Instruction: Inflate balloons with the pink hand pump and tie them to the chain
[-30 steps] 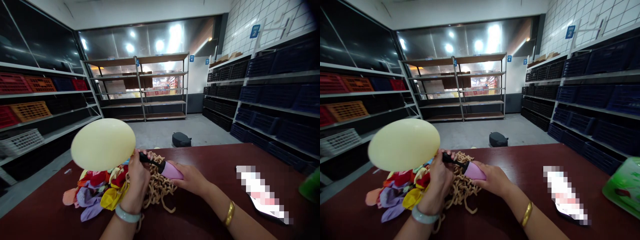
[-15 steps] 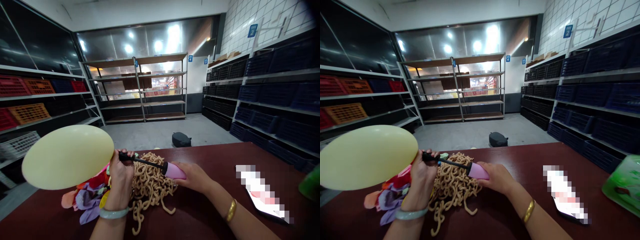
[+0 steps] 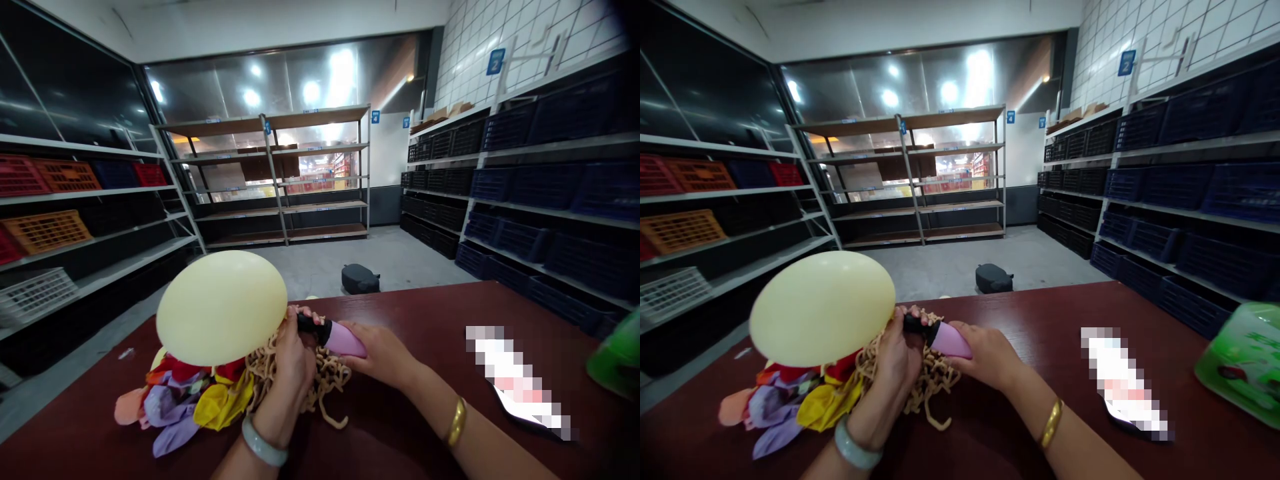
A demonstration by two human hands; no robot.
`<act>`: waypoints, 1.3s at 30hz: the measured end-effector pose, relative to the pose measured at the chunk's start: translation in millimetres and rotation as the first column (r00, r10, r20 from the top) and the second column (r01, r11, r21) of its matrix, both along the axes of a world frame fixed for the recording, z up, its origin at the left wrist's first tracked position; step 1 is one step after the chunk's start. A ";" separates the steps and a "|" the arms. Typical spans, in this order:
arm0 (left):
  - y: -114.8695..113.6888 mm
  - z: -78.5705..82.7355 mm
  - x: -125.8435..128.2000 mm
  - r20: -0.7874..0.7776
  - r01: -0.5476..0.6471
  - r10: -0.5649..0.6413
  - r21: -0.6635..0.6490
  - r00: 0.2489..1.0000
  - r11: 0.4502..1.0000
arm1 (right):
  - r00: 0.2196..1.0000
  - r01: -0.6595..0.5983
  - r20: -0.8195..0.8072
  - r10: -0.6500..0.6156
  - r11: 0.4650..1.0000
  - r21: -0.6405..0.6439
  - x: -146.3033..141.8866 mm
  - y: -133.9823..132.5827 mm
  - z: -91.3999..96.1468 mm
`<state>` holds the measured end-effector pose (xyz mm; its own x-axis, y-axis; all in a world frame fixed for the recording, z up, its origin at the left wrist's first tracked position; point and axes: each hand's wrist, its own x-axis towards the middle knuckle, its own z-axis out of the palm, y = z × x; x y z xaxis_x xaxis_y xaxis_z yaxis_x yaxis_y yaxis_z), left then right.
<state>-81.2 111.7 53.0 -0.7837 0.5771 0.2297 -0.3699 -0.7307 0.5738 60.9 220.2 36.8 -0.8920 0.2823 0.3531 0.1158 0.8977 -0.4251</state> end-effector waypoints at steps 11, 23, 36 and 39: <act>-17.5 17.8 -28.2 0.029 -0.151 0.151 0.004 0.988 0.989 | 0.996 -0.088 -0.010 0.088 0.992 -0.086 -4.7 -7.7 -0.6; -52.7 32.3 -87.5 0.103 -0.281 0.271 0.110 0.957 0.953 | 0.996 -0.057 0.070 0.061 0.997 -0.054 1.4 4.7 6.5; -8.1 10.7 -9.9 0.012 -0.029 0.029 0.017 1.000 0.999 | 1.000 -0.025 -0.002 0.025 0.999 -0.040 -0.9 2.8 0.6; -2.6 4.1 4.0 -0.011 0.031 -0.031 -0.002 0.999 1.000 | 1.000 -0.027 -0.009 0.026 0.998 -0.053 -1.8 0.6 -1.3</act>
